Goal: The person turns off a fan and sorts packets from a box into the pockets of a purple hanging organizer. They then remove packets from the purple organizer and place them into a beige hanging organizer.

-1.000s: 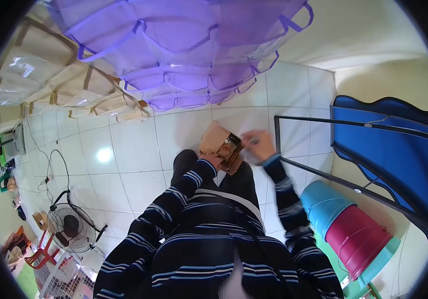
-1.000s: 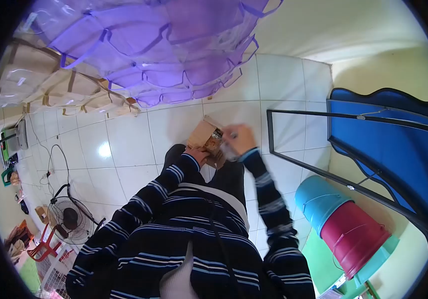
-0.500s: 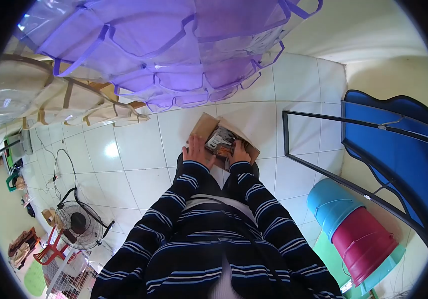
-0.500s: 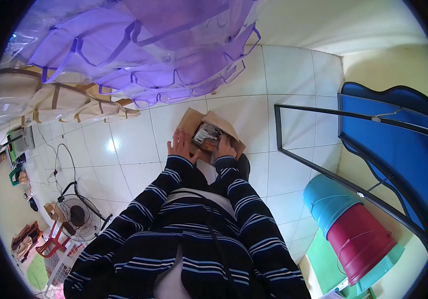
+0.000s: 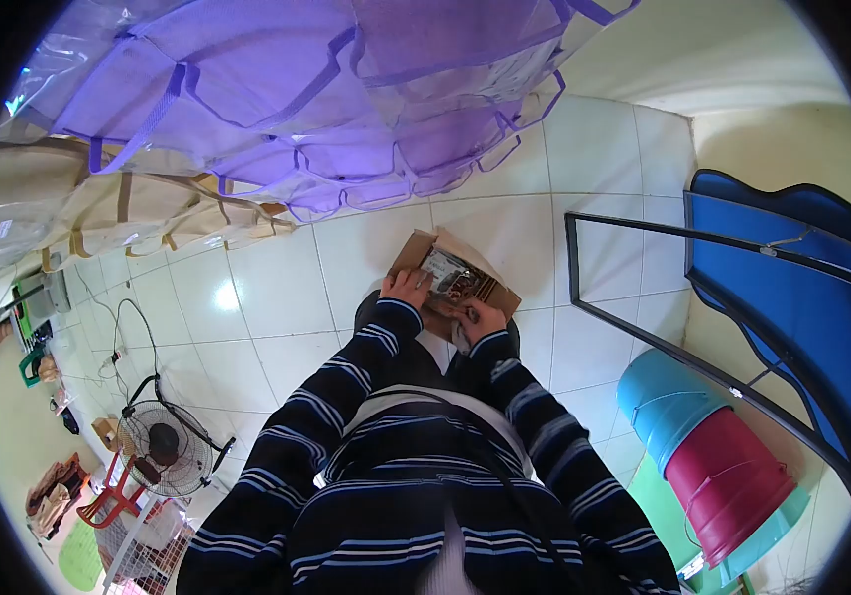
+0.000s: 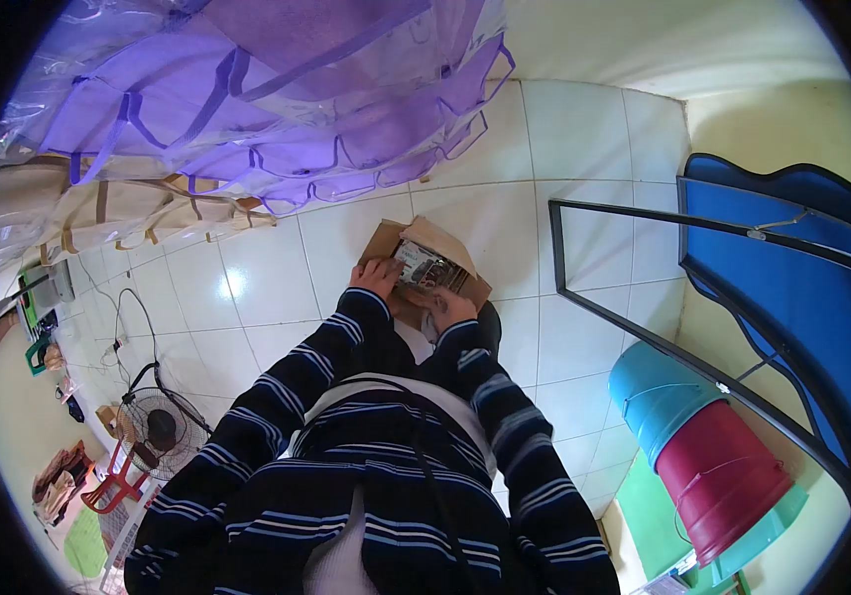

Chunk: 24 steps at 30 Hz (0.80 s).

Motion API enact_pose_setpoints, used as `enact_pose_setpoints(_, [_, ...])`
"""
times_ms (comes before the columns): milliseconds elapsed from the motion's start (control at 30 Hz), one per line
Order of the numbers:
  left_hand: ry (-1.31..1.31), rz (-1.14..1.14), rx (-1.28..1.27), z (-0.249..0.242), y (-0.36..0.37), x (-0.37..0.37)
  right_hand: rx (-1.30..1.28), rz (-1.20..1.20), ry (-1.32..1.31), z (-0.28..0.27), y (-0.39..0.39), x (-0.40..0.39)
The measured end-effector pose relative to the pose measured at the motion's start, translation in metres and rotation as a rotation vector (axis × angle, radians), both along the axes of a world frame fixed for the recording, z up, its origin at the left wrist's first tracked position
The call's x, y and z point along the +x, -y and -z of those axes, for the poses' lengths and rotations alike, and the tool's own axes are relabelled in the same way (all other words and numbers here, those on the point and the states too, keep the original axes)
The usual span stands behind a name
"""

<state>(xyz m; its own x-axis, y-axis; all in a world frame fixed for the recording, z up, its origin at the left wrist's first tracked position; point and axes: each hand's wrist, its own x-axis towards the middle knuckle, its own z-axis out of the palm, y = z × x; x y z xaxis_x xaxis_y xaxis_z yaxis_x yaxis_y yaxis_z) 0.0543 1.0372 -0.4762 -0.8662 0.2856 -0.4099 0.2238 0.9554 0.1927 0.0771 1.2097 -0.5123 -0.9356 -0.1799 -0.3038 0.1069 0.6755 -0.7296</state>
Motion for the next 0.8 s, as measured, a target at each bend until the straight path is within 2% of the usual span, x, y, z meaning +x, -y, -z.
enact_pose_setpoints(33, [0.069, -0.057, 0.217, -0.002, 0.001, -0.002, 0.001, -0.002, -0.001, -0.014, -0.002, -0.008])
enact_pose_setpoints(67, [0.137, -0.112, 0.436, -0.005, 0.002, -0.004, -0.118, -0.019, 0.068, -0.029, -0.008, -0.017])
enact_pose_setpoints(100, [0.136, -0.111, 0.439, -0.021, 0.002, -0.014, -0.236, -0.036, 0.136, -0.049, -0.014, -0.029])
enact_pose_setpoints(167, [0.738, -0.415, 0.767, -0.061, 0.003, -0.039, -0.274, -0.094, 0.198, -0.084, -0.024, -0.051])
enact_pose_setpoints(200, [0.691, -0.559, 0.929, -0.057, 0.002, -0.033, -0.428, 0.062, 0.297, -0.099, -0.026, -0.058])
enact_pose_setpoints(233, [0.677, -0.55, 0.935, -0.066, -0.003, -0.036, -0.585, 0.215, 0.391, -0.113, -0.026, -0.066])
enact_pose_setpoints(267, [0.572, -0.606, 1.125, -0.076, -0.008, -0.039, -0.586, 0.208, 0.376, -0.128, -0.025, -0.074])
enact_pose_setpoints(300, [0.457, -0.656, 1.313, -0.089, -0.01, -0.045, -0.691, 0.288, 0.359, -0.144, -0.023, -0.081])
enact_pose_setpoints(333, [0.498, -0.626, 1.364, -0.105, -0.008, -0.054, -0.796, 0.366, 0.341, -0.157, -0.022, -0.088])
enact_pose_setpoints(367, [0.48, -0.615, 1.372, -0.113, -0.008, -0.059, -0.796, 0.355, 0.324, -0.168, -0.024, -0.093])
enact_pose_setpoints(433, [0.48, -0.684, 1.673, -0.131, -0.009, -0.067, -0.846, 0.452, 0.271, -0.184, -0.032, -0.103])
enact_pose_setpoints(500, [0.535, -0.749, 1.645, -0.15, -0.008, -0.073, -0.927, 0.479, 0.273, -0.198, -0.035, -0.111])
enact_pose_setpoints(567, [0.458, -0.795, 1.777, -0.16, -0.01, -0.078, -0.958, 0.692, 0.27, -0.211, -0.036, -0.118])
enact_pose_setpoints(700, [0.457, -0.797, 1.798, -0.166, -0.006, -0.082, -1.007, 0.649, 0.238, -0.232, -0.041, -0.119])
enact_pose_setpoints(733, [0.44, -0.789, 1.814, -0.167, -0.007, -0.082, -0.945, 0.533, 0.258, -0.24, -0.042, -0.118])
enact_pose_setpoints(767, [0.41, -0.76, 1.821, -0.171, -0.009, -0.082, -0.765, 0.428, 0.184, -0.246, -0.036, -0.117])
enact_pose_setpoints(800, [0.497, -0.839, 1.899, -0.176, -0.011, -0.08, -0.651, 0.378, 0.067, -0.25, -0.025, -0.117])
